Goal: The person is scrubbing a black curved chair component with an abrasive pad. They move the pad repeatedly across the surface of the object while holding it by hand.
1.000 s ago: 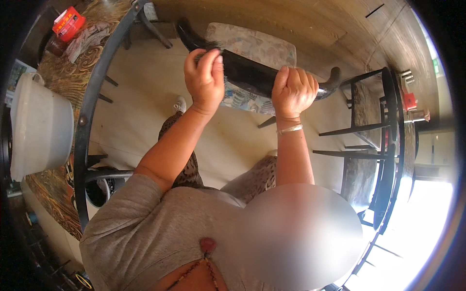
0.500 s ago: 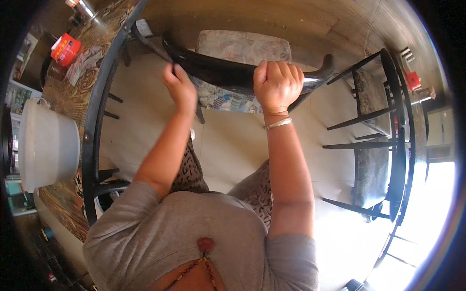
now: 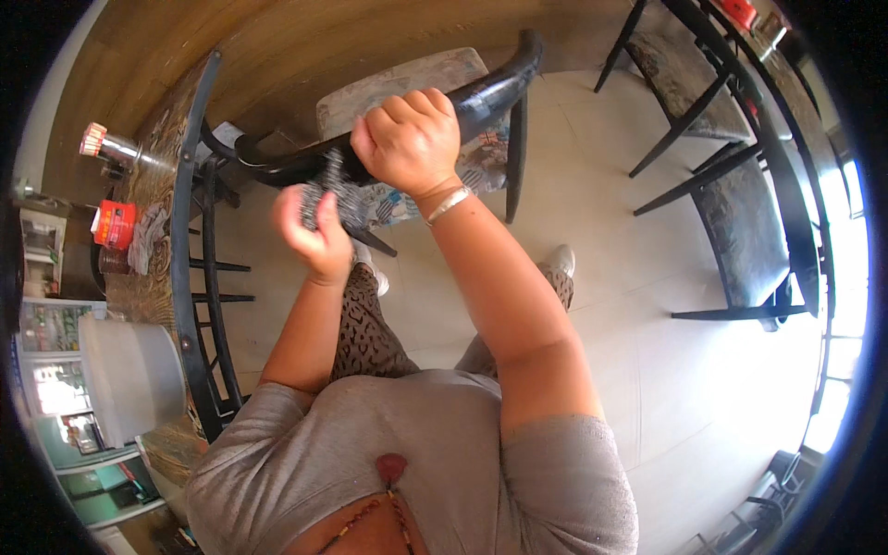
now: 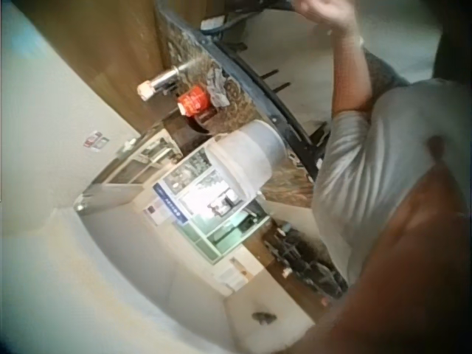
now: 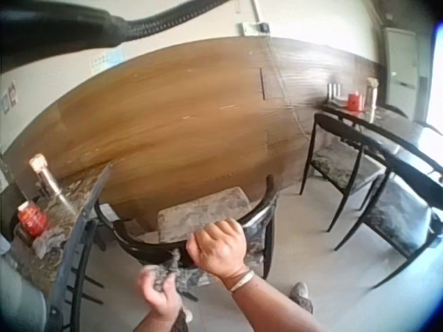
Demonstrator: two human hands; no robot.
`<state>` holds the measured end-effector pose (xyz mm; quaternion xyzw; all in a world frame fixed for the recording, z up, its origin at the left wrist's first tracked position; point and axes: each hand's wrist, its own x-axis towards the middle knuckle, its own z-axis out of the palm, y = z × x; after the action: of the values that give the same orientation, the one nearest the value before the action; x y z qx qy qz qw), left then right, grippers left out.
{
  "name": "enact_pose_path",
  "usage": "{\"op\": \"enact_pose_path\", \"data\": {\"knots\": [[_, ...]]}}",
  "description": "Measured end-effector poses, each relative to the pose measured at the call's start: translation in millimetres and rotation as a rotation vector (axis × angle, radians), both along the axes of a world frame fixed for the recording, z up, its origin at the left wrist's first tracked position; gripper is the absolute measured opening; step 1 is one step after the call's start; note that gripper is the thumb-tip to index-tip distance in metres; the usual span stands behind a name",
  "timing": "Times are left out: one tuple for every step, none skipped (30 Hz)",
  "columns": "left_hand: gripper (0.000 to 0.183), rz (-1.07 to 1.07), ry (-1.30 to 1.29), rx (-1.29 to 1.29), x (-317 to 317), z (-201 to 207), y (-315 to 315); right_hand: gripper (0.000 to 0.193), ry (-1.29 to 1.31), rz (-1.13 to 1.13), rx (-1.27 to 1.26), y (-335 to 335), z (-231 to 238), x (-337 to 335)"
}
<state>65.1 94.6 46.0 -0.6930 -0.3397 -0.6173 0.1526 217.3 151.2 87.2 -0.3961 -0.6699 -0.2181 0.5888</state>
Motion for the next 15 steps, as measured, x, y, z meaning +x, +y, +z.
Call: {"op": "enact_pose_path", "data": {"knots": [[0.036, 0.014, -0.121, 0.079, 1, 0, 8, 0.019, 0.007, -0.008, -0.005, 0, -1, 0], [0.038, 0.002, -0.189, 0.020, 1, 2, 14, 0.019, 0.012, -0.007, -0.007, 1, -1, 0], [0.040, -0.010, -0.256, -0.041, 1, 3, 18, 0.020, 0.017, -0.006, -0.010, 1, -1, 1], [0.039, 0.228, -0.089, -0.081, 1, 4, 17, 0.020, 0.021, -0.014, -0.010, 1, -1, 1], [0.039, 0.239, 0.013, -0.047, 3, 2, 20, 0.021, 0.026, -0.016, -0.009, 1, -2, -1], [0.039, 0.241, 0.156, -0.075, 9, -3, 15, 0.021, 0.032, -0.017, -0.008, 2, -3, -3], [0.038, 0.243, 0.300, -0.103, 18, -8, 9, 0.022, 0.031, -0.015, 0.002, 3, -3, -3], [0.037, 0.224, 0.255, -0.052, 26, -11, 13, 0.022, 0.029, -0.018, 0.011, 3, -3, -1], [0.037, 0.244, 0.285, -0.056, 24, -10, 12, 0.023, 0.026, -0.020, 0.020, 3, -3, 0], [0.036, 0.265, 0.316, -0.059, 17, -5, 12, 0.024, 0.043, -0.003, 0.029, 2, -3, -1], [0.036, 0.284, 0.346, -0.065, 9, 0, 13, 0.024, 0.047, -0.006, 0.030, 2, -4, 0], [0.031, 0.310, 0.317, -0.037, 1, 7, 17, 0.025, 0.048, -0.011, 0.032, 2, -4, 1], [0.029, 0.312, 0.239, -0.024, -6, 15, 20, 0.025, 0.049, -0.017, 0.034, 2, -5, 2], [0.027, 0.431, 0.137, -0.145, -22, 22, 25, 0.025, 0.058, -0.025, 0.048, 1, -4, 1], [0.026, 0.552, 0.035, -0.265, -33, 28, 27, 0.025, 0.064, -0.031, 0.050, 0, -3, 0]]}}
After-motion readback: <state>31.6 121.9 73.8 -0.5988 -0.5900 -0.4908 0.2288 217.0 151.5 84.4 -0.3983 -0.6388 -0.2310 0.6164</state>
